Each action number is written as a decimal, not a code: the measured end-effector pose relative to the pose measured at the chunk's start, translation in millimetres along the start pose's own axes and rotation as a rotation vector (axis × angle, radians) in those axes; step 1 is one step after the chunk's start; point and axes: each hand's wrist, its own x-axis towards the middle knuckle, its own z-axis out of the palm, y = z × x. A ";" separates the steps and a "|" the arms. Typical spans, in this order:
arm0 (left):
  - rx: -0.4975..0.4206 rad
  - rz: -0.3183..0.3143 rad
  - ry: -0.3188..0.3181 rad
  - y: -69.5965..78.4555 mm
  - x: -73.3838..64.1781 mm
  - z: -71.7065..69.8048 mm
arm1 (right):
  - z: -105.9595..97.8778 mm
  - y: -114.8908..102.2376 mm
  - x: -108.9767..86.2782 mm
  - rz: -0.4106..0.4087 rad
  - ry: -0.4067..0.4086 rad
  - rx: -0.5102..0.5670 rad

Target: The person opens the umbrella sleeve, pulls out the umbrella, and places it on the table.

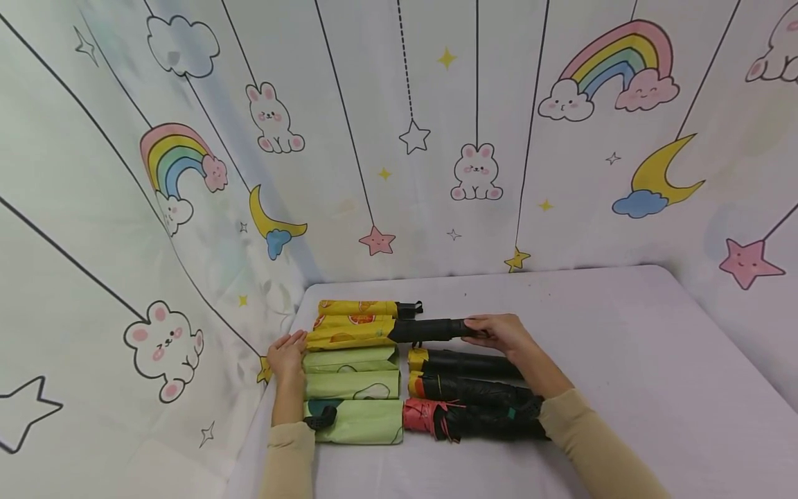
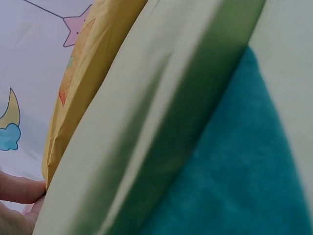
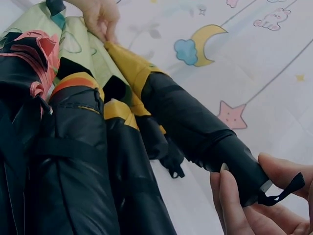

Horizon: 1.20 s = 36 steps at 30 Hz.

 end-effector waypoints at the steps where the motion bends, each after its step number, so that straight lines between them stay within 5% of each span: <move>1: 0.002 0.000 0.001 -0.1 0.2 -0.1 | -0.7 -0.2 -0.4 -0.001 -0.002 0.004; 24: -0.046 -0.016 -0.002 -2.4 -0.6 0.1 | -31.5 -4.2 -7.7 0.019 0.018 0.006; 31: -0.174 -0.063 -0.011 0.5 -1.7 1.6 | -38.6 -4.1 -13.6 -0.002 -0.001 0.009; 36: -0.147 -0.067 -0.010 0.1 -0.7 1.2 | -42.2 -6.0 -18.4 0.005 0.005 0.032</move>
